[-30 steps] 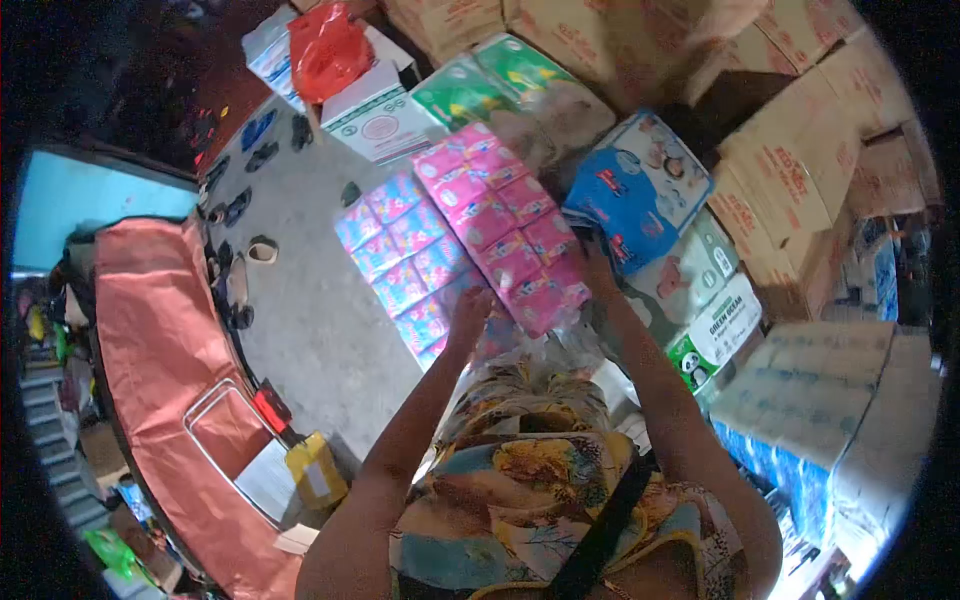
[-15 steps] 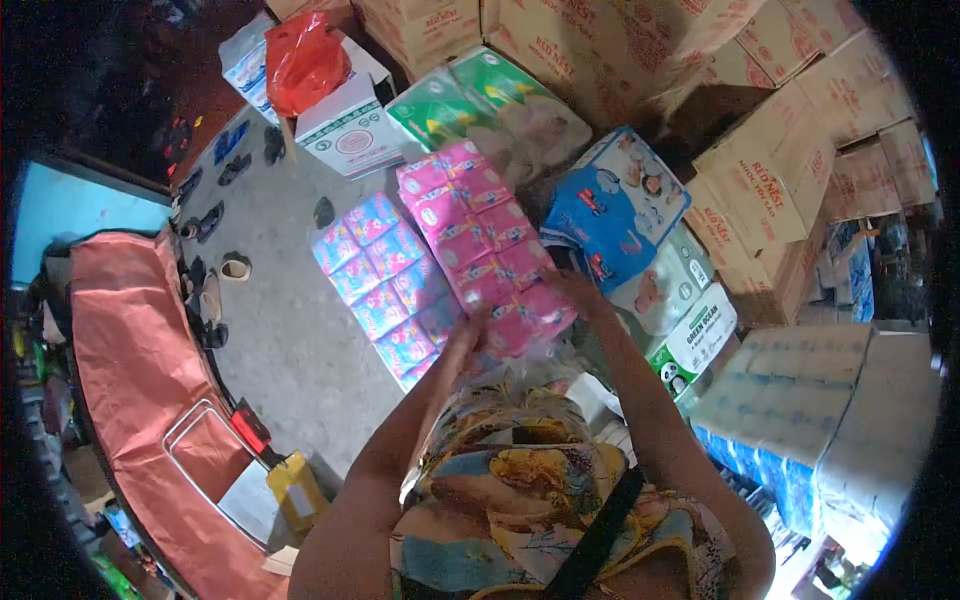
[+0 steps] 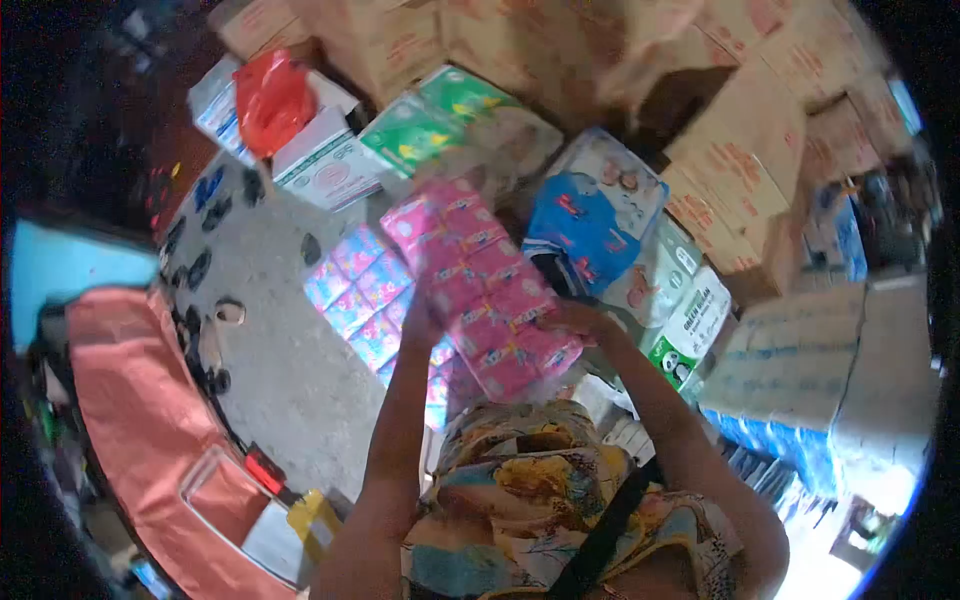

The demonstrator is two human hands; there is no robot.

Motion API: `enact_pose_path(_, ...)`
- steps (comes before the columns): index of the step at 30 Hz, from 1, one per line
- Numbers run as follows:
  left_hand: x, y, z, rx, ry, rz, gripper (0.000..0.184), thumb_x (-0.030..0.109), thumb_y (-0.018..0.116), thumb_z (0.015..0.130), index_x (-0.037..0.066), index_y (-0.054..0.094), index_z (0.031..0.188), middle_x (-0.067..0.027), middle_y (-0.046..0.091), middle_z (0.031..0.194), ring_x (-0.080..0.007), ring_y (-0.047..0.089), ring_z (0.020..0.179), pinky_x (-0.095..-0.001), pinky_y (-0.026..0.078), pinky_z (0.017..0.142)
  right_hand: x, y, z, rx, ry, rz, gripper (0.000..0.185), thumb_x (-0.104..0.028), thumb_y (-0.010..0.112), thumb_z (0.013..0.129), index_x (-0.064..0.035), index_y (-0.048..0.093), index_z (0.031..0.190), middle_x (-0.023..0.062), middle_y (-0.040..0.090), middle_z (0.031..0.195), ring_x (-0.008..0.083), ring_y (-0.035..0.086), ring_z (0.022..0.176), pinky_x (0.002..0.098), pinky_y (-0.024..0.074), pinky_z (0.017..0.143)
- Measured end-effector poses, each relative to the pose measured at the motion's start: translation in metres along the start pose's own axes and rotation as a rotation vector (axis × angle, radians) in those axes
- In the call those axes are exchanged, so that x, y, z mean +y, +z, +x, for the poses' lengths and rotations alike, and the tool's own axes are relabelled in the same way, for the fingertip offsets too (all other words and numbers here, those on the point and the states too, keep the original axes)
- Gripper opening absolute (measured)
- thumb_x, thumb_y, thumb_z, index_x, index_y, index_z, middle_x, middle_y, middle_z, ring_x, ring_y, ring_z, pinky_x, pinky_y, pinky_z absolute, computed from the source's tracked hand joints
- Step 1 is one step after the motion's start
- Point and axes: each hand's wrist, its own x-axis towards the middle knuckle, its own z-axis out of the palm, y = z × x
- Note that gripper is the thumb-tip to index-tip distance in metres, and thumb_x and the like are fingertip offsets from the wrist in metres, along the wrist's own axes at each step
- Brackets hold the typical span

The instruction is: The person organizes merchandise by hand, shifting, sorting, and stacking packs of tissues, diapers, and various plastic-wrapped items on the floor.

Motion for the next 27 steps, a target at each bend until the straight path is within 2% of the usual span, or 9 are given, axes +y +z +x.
enact_pose_path(6,-0.003,0.016,-0.014,-0.195,0.049,0.114,0.022,0.013,0.052,0.076,0.007,0.048,0.097,-0.0022,0.055,0.08,-0.0127,0.054,0.07,-0.0257,0.046,0.06,-0.013,0.032,-0.026,0.26,0.098,-0.093,0.063,-0.023,0.061,0.07,-0.0007,0.029,0.119,0.0129,0.05,0.103,0.0147,0.05,0.09,0.0281,0.0383,0.077)
enact_pose_path(9,-0.01,0.038,-0.03,-0.163,-0.062,0.024,0.029,0.015,0.054,0.075,0.006,0.046,0.102,-0.006,0.052,0.096,-0.0192,0.05,0.09,-0.0357,0.042,0.078,-0.048,0.04,-0.064,0.307,0.148,0.081,0.06,-0.015,0.063,0.068,-0.0014,0.031,0.117,0.011,0.049,0.105,0.0144,0.05,0.087,0.0272,0.0386,0.077)
enact_pose_path(14,-0.027,0.103,-0.042,-0.264,-0.006,0.21,0.034,0.009,0.054,0.073,0.006,0.044,0.106,-0.0052,0.051,0.097,-0.0191,0.049,0.091,-0.0368,0.04,0.081,-0.035,0.028,-0.109,0.299,0.031,-0.004,0.064,-0.018,0.064,0.067,-0.0056,0.03,0.119,0.0082,0.055,0.095,0.0156,0.051,0.085,0.03,0.0397,0.077)
enact_pose_path(16,-0.045,0.158,-0.056,-0.442,0.062,0.391,0.037,0.006,0.055,0.071,0.006,0.043,0.106,-0.0042,0.05,0.096,-0.0185,0.048,0.091,-0.0357,0.04,0.08,-0.016,0.027,-0.133,0.348,-0.02,0.037,0.061,-0.014,0.063,0.067,-0.0061,0.032,0.119,0.008,0.055,0.095,0.0154,0.051,0.086,0.0302,0.0399,0.077)
enact_pose_path(20,-0.117,0.206,-0.042,-0.556,-0.048,0.549,0.039,0.011,0.059,0.069,0.008,0.046,0.105,-0.0044,0.049,0.101,-0.0196,0.046,0.093,-0.0353,0.038,0.08,-0.015,0.032,-0.204,0.543,-0.037,0.395,0.053,-0.005,0.06,0.067,-0.0086,0.037,0.114,0.0067,0.05,0.102,0.0164,0.047,0.091,0.0325,0.0397,0.078)
enact_pose_path(21,-0.144,0.202,-0.026,-0.642,0.063,0.703,0.039,0.011,0.06,0.068,0.007,0.046,0.105,-0.0048,0.049,0.1,-0.02,0.047,0.093,-0.0358,0.038,0.08,-0.001,0.033,-0.22,0.606,0.067,0.528,0.053,-0.004,0.058,0.067,-0.0091,0.036,0.115,0.0066,0.05,0.102,0.017,0.047,0.091,0.0332,0.0398,0.078)
enact_pose_path(23,-0.193,0.217,-0.021,-0.654,-0.048,0.751,0.04,0.011,0.06,0.068,0.006,0.045,0.105,-0.0054,0.049,0.1,-0.0208,0.047,0.092,-0.0368,0.039,0.08,0.028,0.034,-0.251,0.695,0.24,0.697,0.053,-0.004,0.057,0.069,-0.0105,0.035,0.116,0.0068,0.05,0.101,0.0183,0.047,0.091,0.0347,0.0394,0.078)
enact_pose_path(25,-0.238,0.235,-0.028,-0.59,-0.376,0.637,0.046,0.01,0.058,0.069,0.009,0.04,0.111,-0.0053,0.047,0.102,-0.0207,0.045,0.095,-0.0379,0.039,0.079,0.089,0.036,-0.276,0.737,0.337,0.776,0.054,-0.011,0.058,0.069,-0.0126,0.034,0.117,0.0068,0.05,0.099,0.0189,0.048,0.091,0.0404,0.0373,0.078)
enact_pose_path(27,-0.291,0.219,0.001,-0.632,-0.496,0.596,0.046,0.009,0.057,0.071,0.011,0.038,0.112,-0.005,0.047,0.101,-0.0199,0.045,0.095,-0.0377,0.041,0.074,0.077,0.041,-0.304,0.853,0.356,0.923,0.05,0.0,0.058,0.065,-0.016,0.042,0.109,-0.0022,0.052,0.087,0.0095,0.049,0.072,0.0225,0.0401,0.059)
